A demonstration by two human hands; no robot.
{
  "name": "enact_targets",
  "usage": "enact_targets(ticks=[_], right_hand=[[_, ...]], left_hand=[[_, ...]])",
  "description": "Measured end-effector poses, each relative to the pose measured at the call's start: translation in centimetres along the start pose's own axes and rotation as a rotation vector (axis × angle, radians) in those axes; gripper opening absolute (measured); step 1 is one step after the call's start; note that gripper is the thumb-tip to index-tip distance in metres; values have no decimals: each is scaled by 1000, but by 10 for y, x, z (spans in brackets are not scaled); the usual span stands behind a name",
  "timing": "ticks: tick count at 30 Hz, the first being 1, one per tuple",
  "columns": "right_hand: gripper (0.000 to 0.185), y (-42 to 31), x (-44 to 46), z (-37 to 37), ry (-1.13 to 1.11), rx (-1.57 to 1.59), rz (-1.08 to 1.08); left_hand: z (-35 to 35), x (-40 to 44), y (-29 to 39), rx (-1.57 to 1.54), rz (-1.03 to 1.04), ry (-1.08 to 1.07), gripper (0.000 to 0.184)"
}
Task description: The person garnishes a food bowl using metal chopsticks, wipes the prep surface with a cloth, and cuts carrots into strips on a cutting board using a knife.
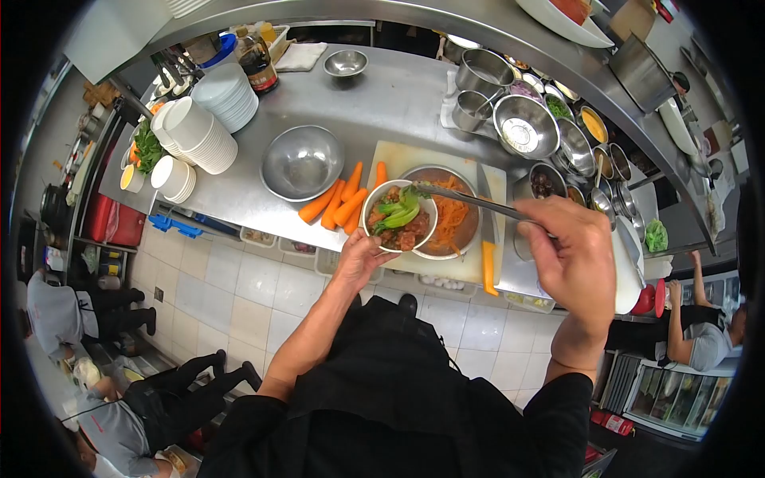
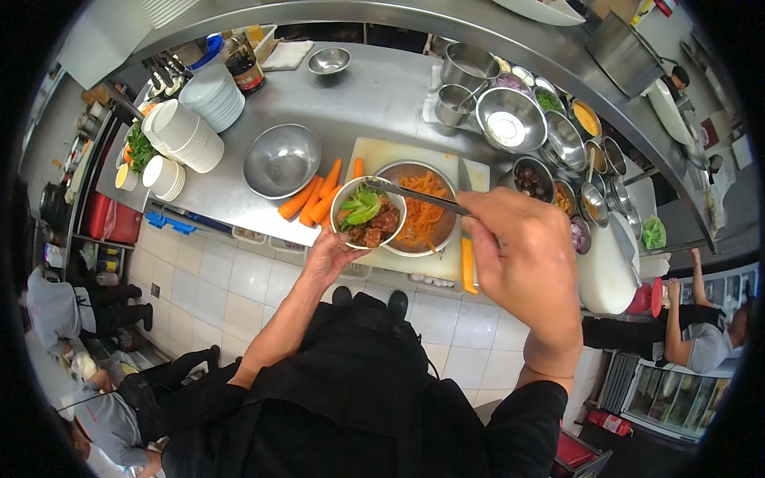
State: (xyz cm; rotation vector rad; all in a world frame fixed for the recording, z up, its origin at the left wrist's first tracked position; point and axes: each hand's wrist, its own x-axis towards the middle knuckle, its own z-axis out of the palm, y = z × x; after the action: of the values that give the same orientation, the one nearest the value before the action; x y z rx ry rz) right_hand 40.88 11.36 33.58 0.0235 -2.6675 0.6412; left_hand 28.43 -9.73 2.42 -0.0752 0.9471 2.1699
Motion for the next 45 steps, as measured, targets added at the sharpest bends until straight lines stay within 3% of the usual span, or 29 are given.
enact_targets(ticks=[6, 12, 16, 23, 29, 35, 41, 45], right_hand=[[18, 0, 2, 7, 4, -95, -54], [21, 3, 11, 45, -327, -182, -27], [23, 4, 2, 24, -83, -95, 21], [21, 21, -6, 61, -224, -226, 74], [16, 8, -9, 46, -119, -111, 186], [20, 17, -10, 77, -157, -110, 129], [24, 1, -11, 67, 30, 39, 178], [29, 9, -19, 106, 272, 183, 93]], left_hand=[[1, -1, 5, 9, -15, -43, 54], [-4, 4, 2, 118, -19, -88, 54], [3, -2, 18, -33, -86, -91, 62], [16, -3, 35, -4, -22, -134, 64], [-11, 9, 30, 57, 0, -56, 57], [-19, 9, 32, 67, 19, -78, 55], [-8, -2, 53, 46, 3, -76, 61], [-5, -8, 63, -83, -9, -25, 63]])
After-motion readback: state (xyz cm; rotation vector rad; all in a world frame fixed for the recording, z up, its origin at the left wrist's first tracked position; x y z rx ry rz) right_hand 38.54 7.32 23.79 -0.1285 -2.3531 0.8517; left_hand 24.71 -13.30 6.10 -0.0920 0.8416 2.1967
